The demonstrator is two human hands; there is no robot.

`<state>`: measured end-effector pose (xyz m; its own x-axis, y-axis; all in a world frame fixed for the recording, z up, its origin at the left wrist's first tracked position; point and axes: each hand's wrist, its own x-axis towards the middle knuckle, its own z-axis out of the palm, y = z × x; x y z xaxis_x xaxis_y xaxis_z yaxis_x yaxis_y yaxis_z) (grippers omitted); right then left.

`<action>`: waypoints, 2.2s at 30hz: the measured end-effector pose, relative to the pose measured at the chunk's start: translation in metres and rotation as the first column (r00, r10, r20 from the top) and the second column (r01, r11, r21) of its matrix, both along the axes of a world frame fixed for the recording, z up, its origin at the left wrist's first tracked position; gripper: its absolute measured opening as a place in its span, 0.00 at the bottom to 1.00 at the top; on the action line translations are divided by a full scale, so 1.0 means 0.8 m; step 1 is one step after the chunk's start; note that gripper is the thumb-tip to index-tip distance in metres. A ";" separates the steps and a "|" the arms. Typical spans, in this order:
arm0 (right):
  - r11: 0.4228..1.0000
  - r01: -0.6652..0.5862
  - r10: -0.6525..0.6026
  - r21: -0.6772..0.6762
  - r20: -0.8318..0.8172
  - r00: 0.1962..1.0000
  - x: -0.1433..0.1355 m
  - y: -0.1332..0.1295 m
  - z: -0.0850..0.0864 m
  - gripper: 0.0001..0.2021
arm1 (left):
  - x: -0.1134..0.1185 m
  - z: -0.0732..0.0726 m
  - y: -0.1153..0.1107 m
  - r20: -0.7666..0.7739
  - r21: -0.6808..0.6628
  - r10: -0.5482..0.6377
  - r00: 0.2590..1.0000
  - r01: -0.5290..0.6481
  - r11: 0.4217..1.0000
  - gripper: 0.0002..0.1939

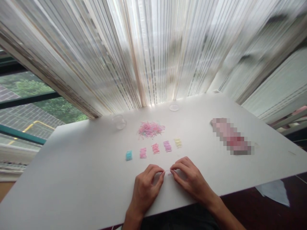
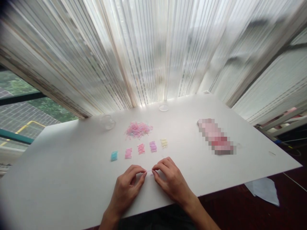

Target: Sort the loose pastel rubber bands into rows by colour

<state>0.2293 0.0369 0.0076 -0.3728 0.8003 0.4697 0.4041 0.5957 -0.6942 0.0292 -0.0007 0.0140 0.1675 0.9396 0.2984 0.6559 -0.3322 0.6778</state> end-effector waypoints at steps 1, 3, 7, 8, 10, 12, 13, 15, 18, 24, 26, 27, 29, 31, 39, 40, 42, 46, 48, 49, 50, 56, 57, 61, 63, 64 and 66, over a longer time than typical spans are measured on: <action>1.000 0.008 -0.008 -0.003 0.000 1.000 0.000 0.000 0.000 0.06 | 0.001 0.004 0.001 0.014 -0.006 0.014 1.000 -0.014 1.000 0.06; 1.000 0.026 -0.026 -0.017 0.003 1.000 0.001 0.000 0.000 0.06 | 0.001 0.016 0.007 0.033 -0.006 0.064 0.997 -0.064 0.998 0.07; 0.997 0.063 -0.063 -0.042 0.004 0.998 0.002 0.000 0.001 0.07 | -0.015 0.047 0.034 -0.008 0.095 0.190 0.982 -0.189 0.977 0.08; 0.997 0.069 -0.069 -0.043 0.003 0.998 0.003 0.000 0.001 0.07 | -0.024 0.052 0.042 -0.031 0.098 0.196 0.980 -0.192 0.976 0.08; 0.996 0.078 -0.078 -0.041 -0.003 0.997 0.003 0.000 0.001 0.06 | -0.043 0.054 0.052 -0.040 0.080 0.211 0.977 -0.207 0.975 0.08; 0.996 0.075 -0.075 -0.043 -0.007 0.997 0.003 0.000 0.000 0.06 | -0.062 0.048 0.055 -0.054 0.033 0.237 0.970 -0.235 0.971 0.09; 0.996 0.070 -0.070 -0.047 -0.008 0.998 0.003 0.000 0.000 0.07 | -0.069 0.044 0.053 -0.052 0.014 0.253 0.966 -0.252 0.968 0.10; 0.997 0.059 -0.059 -0.057 -0.006 0.998 0.002 0.000 0.000 0.07 | -0.079 0.036 0.047 -0.048 -0.015 0.319 0.947 -0.320 0.947 0.11; 0.997 0.048 -0.048 -0.068 0.003 0.999 0.001 0.000 0.001 0.07 | -0.082 0.027 0.036 -0.051 -0.062 0.414 0.909 -0.417 0.907 0.12; 0.996 0.045 -0.044 -0.078 0.016 0.999 0.001 0.000 0.002 0.07 | -0.079 0.026 0.034 -0.037 -0.085 0.438 0.898 -0.439 0.894 0.12; 0.996 0.049 -0.049 -0.072 0.013 0.999 0.001 0.000 0.003 0.07 | -0.071 0.029 0.037 -0.039 -0.078 0.417 0.908 -0.419 0.905 0.12; 0.996 0.059 -0.059 -0.067 0.009 0.998 0.001 0.000 0.003 0.07 | -0.063 0.031 0.039 -0.039 -0.072 0.397 0.917 -0.399 0.914 0.12; 0.992 0.110 -0.110 -0.061 -0.006 0.994 0.001 0.000 0.003 0.06 | -0.041 0.035 0.046 -0.049 -0.049 0.326 0.944 -0.328 0.943 0.10; 0.978 0.197 -0.199 -0.066 -0.028 0.979 0.001 0.001 0.003 0.06 | -0.013 0.037 0.056 -0.084 -0.064 0.230 0.970 -0.235 0.970 0.08; 0.942 0.324 -0.331 -0.087 -0.085 0.940 0.003 0.002 0.005 0.06 | 0.040 0.025 0.074 -0.176 -0.179 0.170 0.970 -0.202 0.963 0.07; 0.943 0.321 -0.329 -0.089 -0.086 0.940 0.003 0.002 0.005 0.06 | 0.039 0.024 0.074 -0.175 -0.181 0.181 0.968 -0.212 0.960 0.07; 0.943 0.319 -0.327 -0.093 -0.080 0.942 0.002 0.002 0.005 0.06 | 0.036 0.022 0.075 -0.174 -0.177 0.196 0.965 -0.227 0.958 0.07; 0.959 0.278 -0.278 -0.062 0.009 0.961 -0.001 0.003 -0.001 0.07 | 0.033 0.021 0.076 -0.185 -0.147 0.245 0.952 -0.273 0.951 0.08; 0.967 0.252 -0.248 -0.023 0.114 0.962 -0.004 0.005 -0.004 0.08 | 0.031 0.020 0.070 -0.175 -0.117 0.252 0.952 -0.274 0.954 0.09; 0.969 0.246 -0.242 -0.003 0.172 0.955 -0.007 0.006 -0.005 0.09 | 0.030 0.020 0.066 -0.164 -0.099 0.248 0.955 -0.266 0.959 0.10; 0.969 0.246 -0.243 0.016 0.226 0.943 -0.009 0.007 -0.005 0.09 | 0.029 0.020 0.059 -0.148 -0.079 0.243 0.959 -0.257 0.963 0.10; 0.963 0.258 -0.266 0.076 0.397 0.878 -0.019 0.015 -0.002 0.12 | 0.016 0.011 0.012 -0.124 0.027 0.137 0.983 -0.134 0.991 0.10; 0.963 0.259 -0.268 0.079 0.405 0.874 -0.019 0.016 -0.002 0.12 | 0.014 0.009 0.005 -0.140 0.047 0.116 0.983 -0.111 0.993 0.11; 0.960 0.256 -0.280 0.112 0.395 0.875 -0.019 0.018 -0.004 0.13 | 0.009 -0.001 -0.008 -0.214 0.125 0.084 0.973 -0.057 0.990 0.12; 0.958 0.257 -0.286 0.124 0.388 0.876 -0.019 0.018 -0.005 0.13 | 0.011 -0.004 -0.007 -0.231 0.148 0.077 0.970 -0.043 0.988 0.13; 0.958 0.260 -0.287 0.122 0.388 0.876 -0.019 0.019 -0.005 0.14 | 0.013 -0.005 -0.005 -0.231 0.156 0.077 0.970 -0.041 0.987 0.13; 0.959 0.265 -0.283 0.099 0.393 0.875 -0.018 0.020 -0.006 0.14 | 0.017 -0.008 -0.001 -0.225 0.173 0.081 0.971 -0.042 0.984 0.14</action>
